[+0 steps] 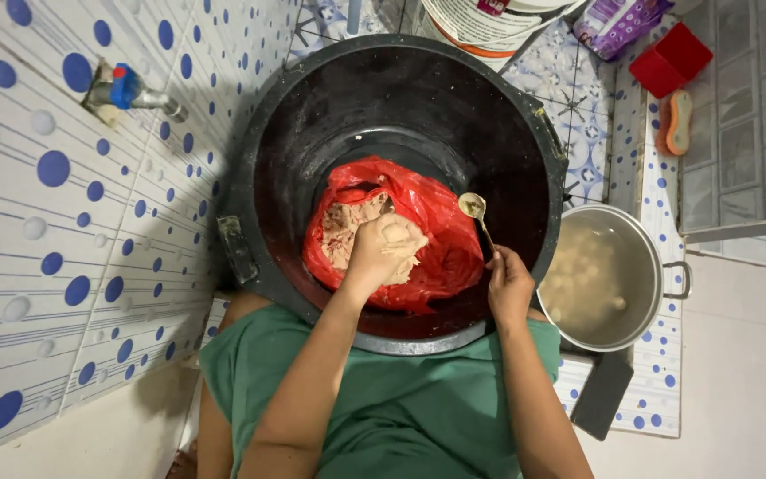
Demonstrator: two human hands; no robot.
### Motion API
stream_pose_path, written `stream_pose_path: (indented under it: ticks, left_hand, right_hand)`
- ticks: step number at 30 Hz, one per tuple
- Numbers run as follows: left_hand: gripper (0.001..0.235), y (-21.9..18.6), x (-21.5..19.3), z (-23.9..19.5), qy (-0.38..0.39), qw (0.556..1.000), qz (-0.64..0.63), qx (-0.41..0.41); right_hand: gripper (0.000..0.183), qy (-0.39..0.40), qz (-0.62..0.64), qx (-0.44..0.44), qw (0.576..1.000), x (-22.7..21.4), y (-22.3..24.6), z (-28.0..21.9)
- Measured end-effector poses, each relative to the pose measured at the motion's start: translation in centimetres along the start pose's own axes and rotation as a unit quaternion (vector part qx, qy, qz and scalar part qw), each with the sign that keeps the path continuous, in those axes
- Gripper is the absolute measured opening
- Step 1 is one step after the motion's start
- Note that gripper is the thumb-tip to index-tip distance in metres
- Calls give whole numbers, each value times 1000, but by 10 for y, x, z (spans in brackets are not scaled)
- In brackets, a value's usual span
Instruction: The person scoops a paste-like mixture from a red plastic bag inside a black bucket using a spoon, rolls it into balls by hand, and drops them into a pot of water. The process repeats continuously throughout the clip.
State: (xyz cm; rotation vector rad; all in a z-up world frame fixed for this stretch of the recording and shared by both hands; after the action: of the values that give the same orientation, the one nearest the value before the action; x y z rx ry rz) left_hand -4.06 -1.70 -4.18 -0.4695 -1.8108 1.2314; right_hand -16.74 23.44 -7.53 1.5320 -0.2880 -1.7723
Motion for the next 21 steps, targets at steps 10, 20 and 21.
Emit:
stream_pose_path:
  ticks: [10,20,21]
  left_hand:
    - [22,41,-20,20,5,998,46,49]
    - [23,-13,10,3,5,998,58,-7]
    - [23,3,3,8,6,998,58,-7]
  right_hand:
    - [16,-4,24,-15,1000,-3,6,-1]
    - [17,-10,13,-26,1000,-6,15,-3]
    - [17,-11,13,-25,1000,-7,15,-3]
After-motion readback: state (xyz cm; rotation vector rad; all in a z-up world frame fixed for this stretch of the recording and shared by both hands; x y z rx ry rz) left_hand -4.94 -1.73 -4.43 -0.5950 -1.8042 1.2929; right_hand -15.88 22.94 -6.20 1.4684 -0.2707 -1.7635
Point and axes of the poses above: each hand's wrist, its own z-axis towards the middle knuckle, its own x-axis out of the palm, y = z × x, the point moved 7 cm from there along z, towards the middle knuckle, and after that the axes turned 5 degrees about -z, right-handed, at the moved point
